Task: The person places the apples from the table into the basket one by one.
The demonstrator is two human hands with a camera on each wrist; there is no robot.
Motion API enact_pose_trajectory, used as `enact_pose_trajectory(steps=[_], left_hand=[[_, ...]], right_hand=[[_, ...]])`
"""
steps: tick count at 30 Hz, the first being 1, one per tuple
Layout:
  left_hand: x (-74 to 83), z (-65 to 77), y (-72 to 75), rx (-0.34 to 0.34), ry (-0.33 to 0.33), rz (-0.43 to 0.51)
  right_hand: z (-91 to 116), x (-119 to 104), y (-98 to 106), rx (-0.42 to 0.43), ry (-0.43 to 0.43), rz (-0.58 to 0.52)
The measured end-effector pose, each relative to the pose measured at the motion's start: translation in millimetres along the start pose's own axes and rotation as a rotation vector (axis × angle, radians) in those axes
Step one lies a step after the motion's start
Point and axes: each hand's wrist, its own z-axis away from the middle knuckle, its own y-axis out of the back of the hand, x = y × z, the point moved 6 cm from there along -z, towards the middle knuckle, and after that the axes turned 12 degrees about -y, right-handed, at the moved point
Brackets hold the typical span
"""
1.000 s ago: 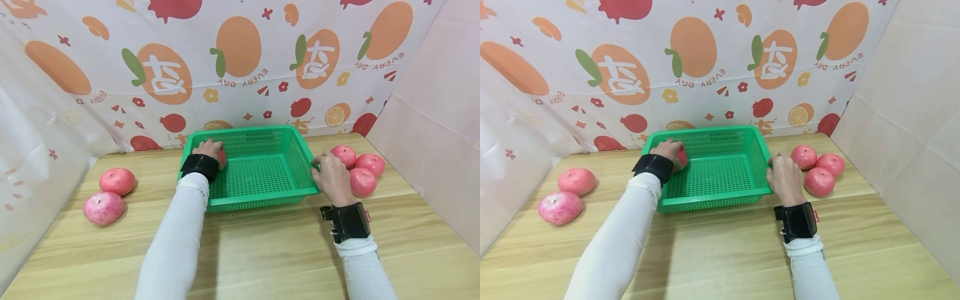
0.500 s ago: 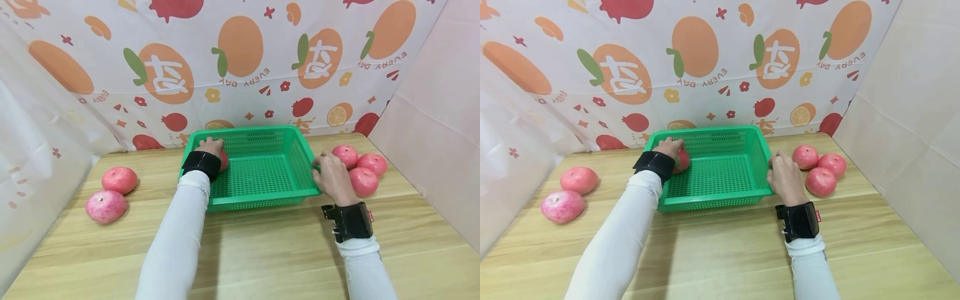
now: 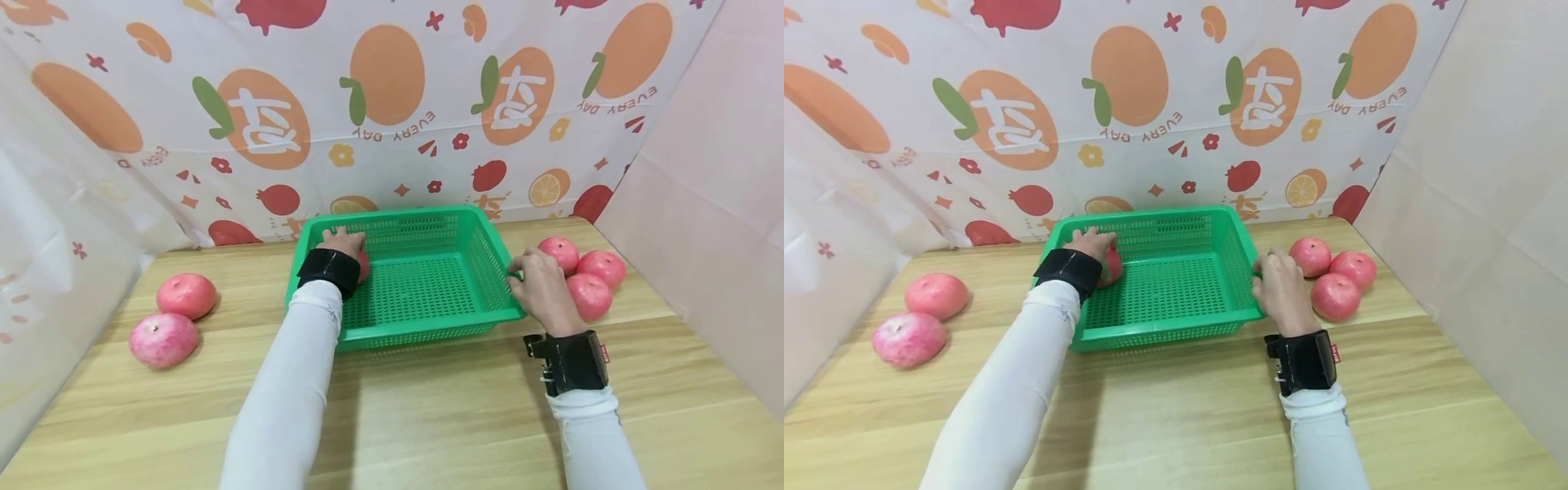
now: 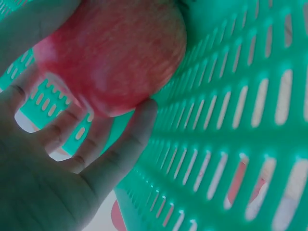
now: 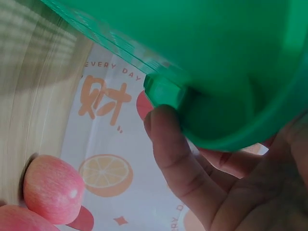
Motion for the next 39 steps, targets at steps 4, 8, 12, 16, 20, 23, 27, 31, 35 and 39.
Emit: enact_pose_trajectory(steps=[4,8,12,16,20,23,27,31,35,39], left_hand=[[0.7,0.1,1.5,0.009,-0.007,-0.025],[1.2,1.2,3.9,-0.001,0.011,-0.024],[2.0,0.7,3.0,-0.008,0.026,-0.036],[4.5,1.1,1.4,-0.024,0.031,-0.040],[9.3,4.5,2.9,-0.048,0.025,-0.035],[12.5,7.5,4.2,-0.070,0.005,-0.050],[17.8,11.7,7.8,-0.095,-0.036,-0.111],[25.3,14.4,18.5,-0.084,-0.070,-0.146],[30.8,13.7,33.0,-0.037,-0.116,-0.132],[27.4,11.3,43.4,-0.016,-0.139,-0.122]], right_hand=[[-1.3,-1.1,1.6,0.013,-0.003,-0.011],[-2.7,-1.8,2.2,0.011,-0.013,-0.017],[-2.9,-1.9,1.0,0.001,-0.021,-0.014],[-1.4,-0.7,0.8,0.013,-0.016,-0.007],[-0.6,1.1,0.2,0.022,-0.013,-0.002],[-0.5,1.9,-0.1,0.021,-0.017,-0.001],[-0.3,3.0,-1.0,0.010,-0.028,0.000],[0.4,2.8,-0.8,0.008,-0.025,0.000],[0.6,3.0,-0.9,0.012,-0.020,-0.004],[-0.2,3.3,-2.1,0.002,-0.026,-0.007]])
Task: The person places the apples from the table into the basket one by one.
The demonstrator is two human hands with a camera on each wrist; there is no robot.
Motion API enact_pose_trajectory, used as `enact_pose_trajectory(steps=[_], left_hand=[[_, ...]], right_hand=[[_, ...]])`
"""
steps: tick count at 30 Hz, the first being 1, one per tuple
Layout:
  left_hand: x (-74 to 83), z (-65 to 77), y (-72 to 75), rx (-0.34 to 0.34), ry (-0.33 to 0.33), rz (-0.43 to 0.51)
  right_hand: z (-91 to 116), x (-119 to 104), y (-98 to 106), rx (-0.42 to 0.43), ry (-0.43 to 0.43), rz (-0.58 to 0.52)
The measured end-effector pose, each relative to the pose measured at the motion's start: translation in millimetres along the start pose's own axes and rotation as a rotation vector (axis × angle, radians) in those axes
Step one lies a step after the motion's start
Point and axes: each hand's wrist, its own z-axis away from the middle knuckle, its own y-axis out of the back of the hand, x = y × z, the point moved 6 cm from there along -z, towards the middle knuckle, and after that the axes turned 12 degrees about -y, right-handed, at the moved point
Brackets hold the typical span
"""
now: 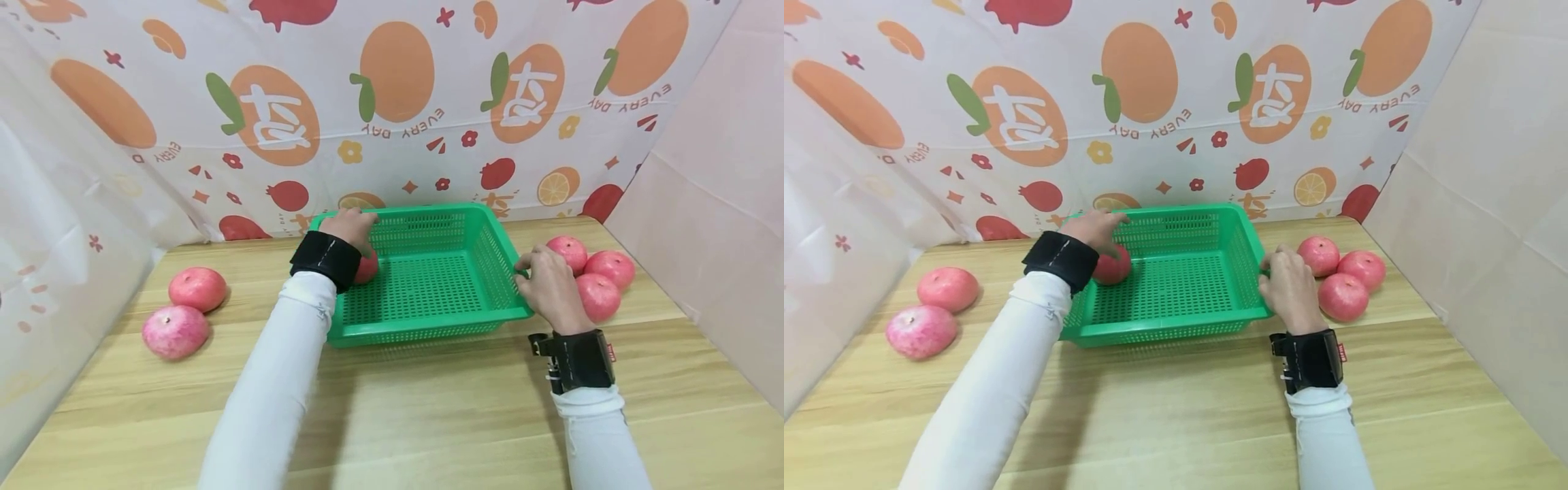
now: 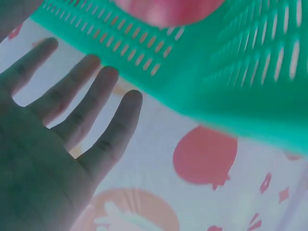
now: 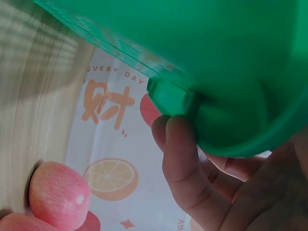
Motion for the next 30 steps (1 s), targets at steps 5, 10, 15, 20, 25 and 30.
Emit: enact_pose_trajectory(steps=[5,10,15,20,25,30], left_hand=[[-9.0,-4.3,5.3,-0.005,-0.014,0.033],[-10.4,1.7,13.1,0.043,-0.021,0.054],[-15.4,15.7,23.7,0.096,0.018,0.089],[-24.4,26.8,35.2,0.143,0.032,0.069],[-34.0,39.0,44.8,0.187,0.023,0.084],[-42.3,53.3,54.3,0.248,0.026,0.060]], right_hand=[[-0.9,0.9,3.1,0.004,-0.003,-0.003],[0.0,2.6,2.2,-0.005,-0.009,-0.009],[1.2,3.2,-0.1,-0.009,-0.006,-0.015],[0.0,0.4,1.8,0.018,0.019,-0.013],[-0.1,-0.8,1.8,0.011,0.014,-0.010],[0.2,-1.5,0.9,-0.006,0.004,-0.004]])
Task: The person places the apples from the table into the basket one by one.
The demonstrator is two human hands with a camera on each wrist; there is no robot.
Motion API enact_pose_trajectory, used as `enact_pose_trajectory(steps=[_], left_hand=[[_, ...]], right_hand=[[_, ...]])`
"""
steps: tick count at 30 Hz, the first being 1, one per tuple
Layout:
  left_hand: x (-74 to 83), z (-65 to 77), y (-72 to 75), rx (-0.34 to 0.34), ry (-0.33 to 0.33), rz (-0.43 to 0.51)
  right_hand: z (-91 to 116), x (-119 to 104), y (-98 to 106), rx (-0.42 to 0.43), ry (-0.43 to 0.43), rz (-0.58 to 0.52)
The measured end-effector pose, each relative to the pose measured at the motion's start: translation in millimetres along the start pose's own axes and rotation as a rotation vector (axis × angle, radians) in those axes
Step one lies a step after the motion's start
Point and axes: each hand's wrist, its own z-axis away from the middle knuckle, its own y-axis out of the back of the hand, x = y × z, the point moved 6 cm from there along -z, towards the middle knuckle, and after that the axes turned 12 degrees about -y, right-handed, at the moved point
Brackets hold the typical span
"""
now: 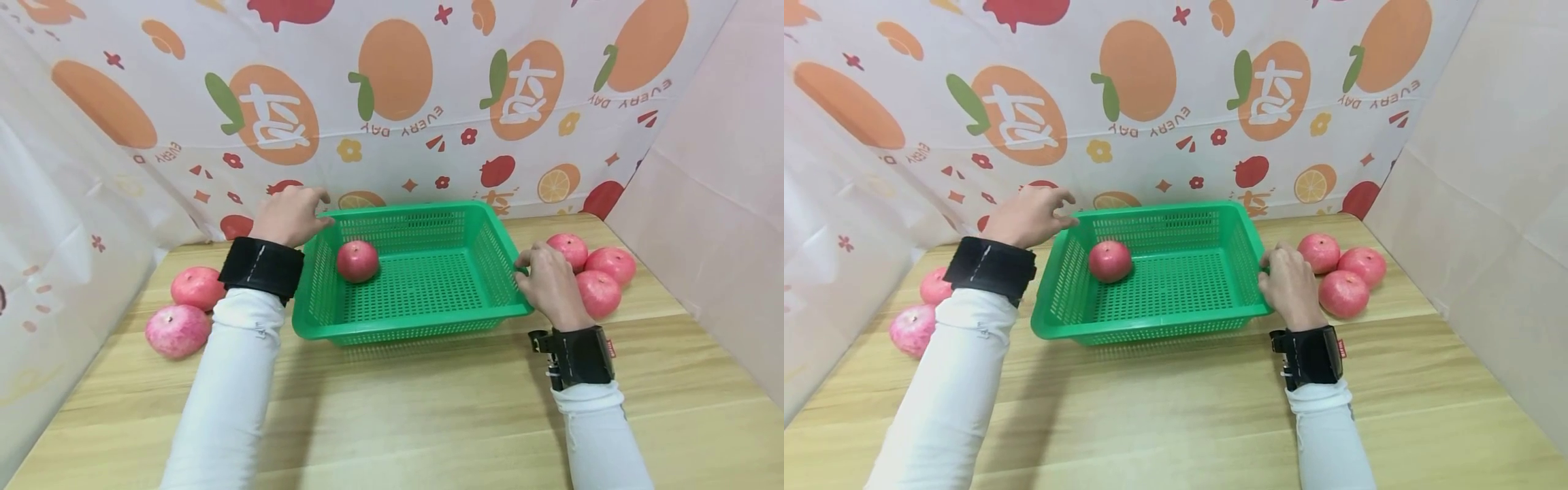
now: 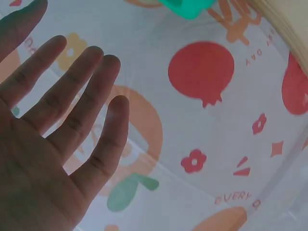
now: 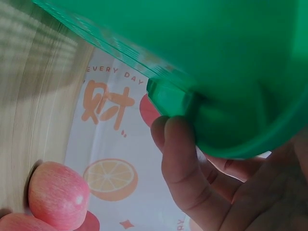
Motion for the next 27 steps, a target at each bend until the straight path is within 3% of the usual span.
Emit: enact_pose_trajectory(steps=[6,13,27], left_hand=[[-9.5,11.5,9.2,0.041,0.022,-0.035],[-23.5,28.5,20.6,0.096,0.077,-0.007],[-44.6,63.2,8.6,0.172,0.152,-0.018]], right_hand=[[0.5,-0.2,-1.1,0.002,-0.003,0.002],[-0.2,-0.3,-1.8,0.006,-0.001,0.009],[-2.4,1.9,-1.2,0.005,-0.016,0.006]])
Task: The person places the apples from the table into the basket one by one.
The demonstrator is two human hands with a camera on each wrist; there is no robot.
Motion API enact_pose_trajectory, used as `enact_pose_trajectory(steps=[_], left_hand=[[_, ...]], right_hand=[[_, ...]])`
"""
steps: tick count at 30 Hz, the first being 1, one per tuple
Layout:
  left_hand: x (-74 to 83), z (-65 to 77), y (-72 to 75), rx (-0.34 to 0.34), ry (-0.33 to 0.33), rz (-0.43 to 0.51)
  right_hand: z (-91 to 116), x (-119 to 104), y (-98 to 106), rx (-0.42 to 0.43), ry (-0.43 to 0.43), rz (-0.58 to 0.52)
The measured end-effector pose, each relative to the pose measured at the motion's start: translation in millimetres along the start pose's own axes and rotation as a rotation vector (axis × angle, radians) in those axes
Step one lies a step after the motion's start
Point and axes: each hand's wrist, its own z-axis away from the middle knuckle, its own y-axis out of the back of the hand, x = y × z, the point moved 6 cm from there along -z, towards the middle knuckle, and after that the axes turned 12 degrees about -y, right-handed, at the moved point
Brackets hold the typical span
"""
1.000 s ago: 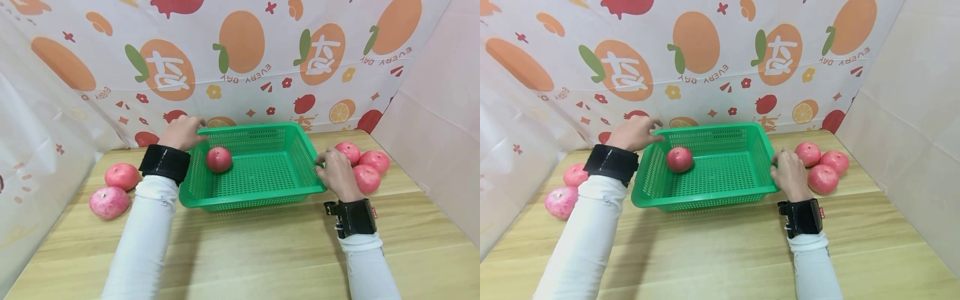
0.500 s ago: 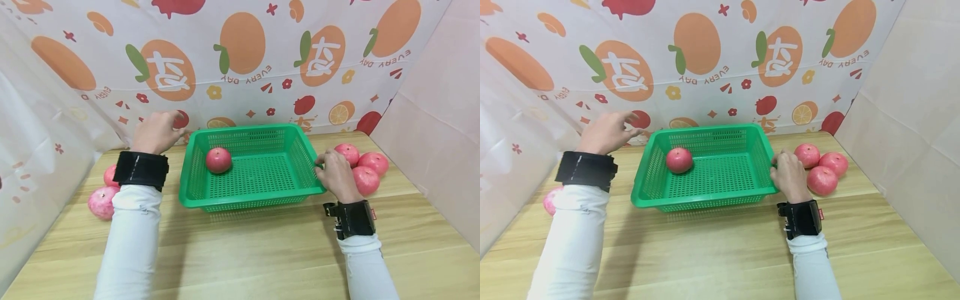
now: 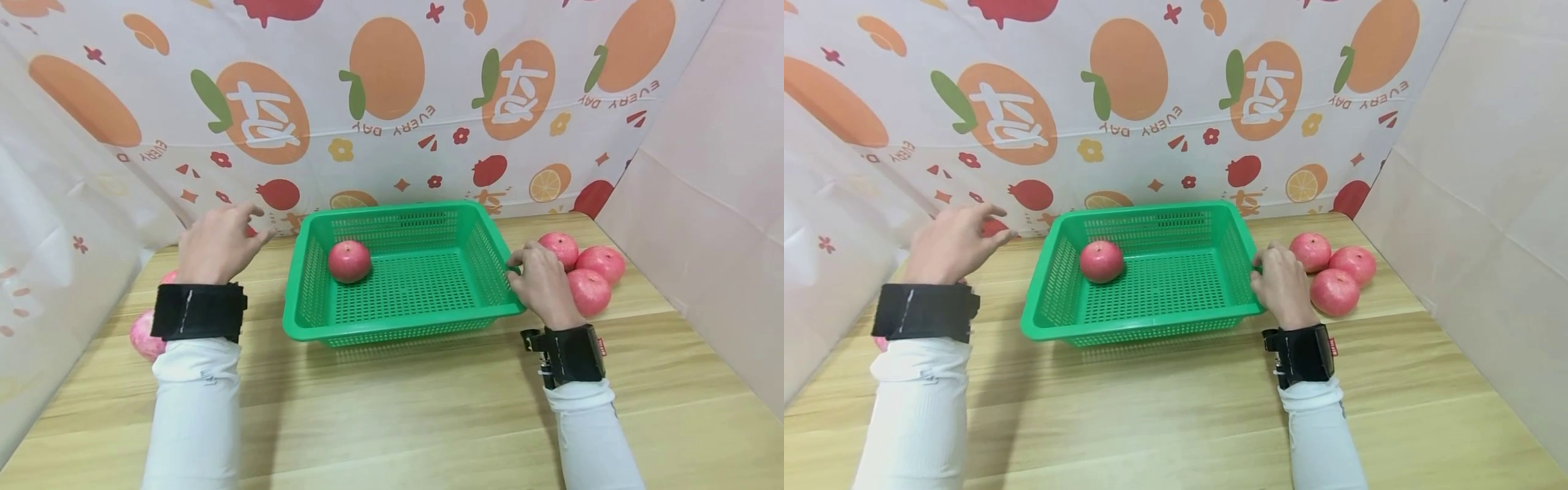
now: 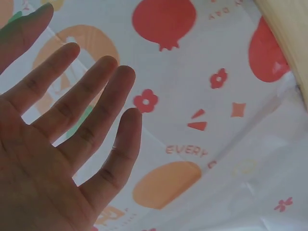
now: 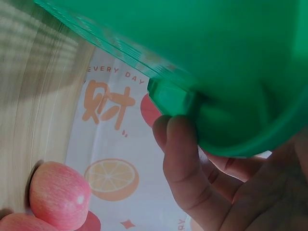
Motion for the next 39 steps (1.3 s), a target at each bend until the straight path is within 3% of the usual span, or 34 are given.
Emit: enact_pose_trajectory(steps=[12,27,39], left_hand=[[-18.8,23.0,-7.8,0.024,0.048,0.027],[-39.7,61.0,-37.4,0.041,0.075,0.037],[-42.1,64.0,-39.5,0.028,0.106,0.051]], right_hand=[[-1.3,0.0,2.0,-0.005,-0.013,-0.004],[0.4,-1.0,-1.7,0.009,0.005,-0.006],[1.5,-0.4,-0.2,0.016,0.009,0.002]])
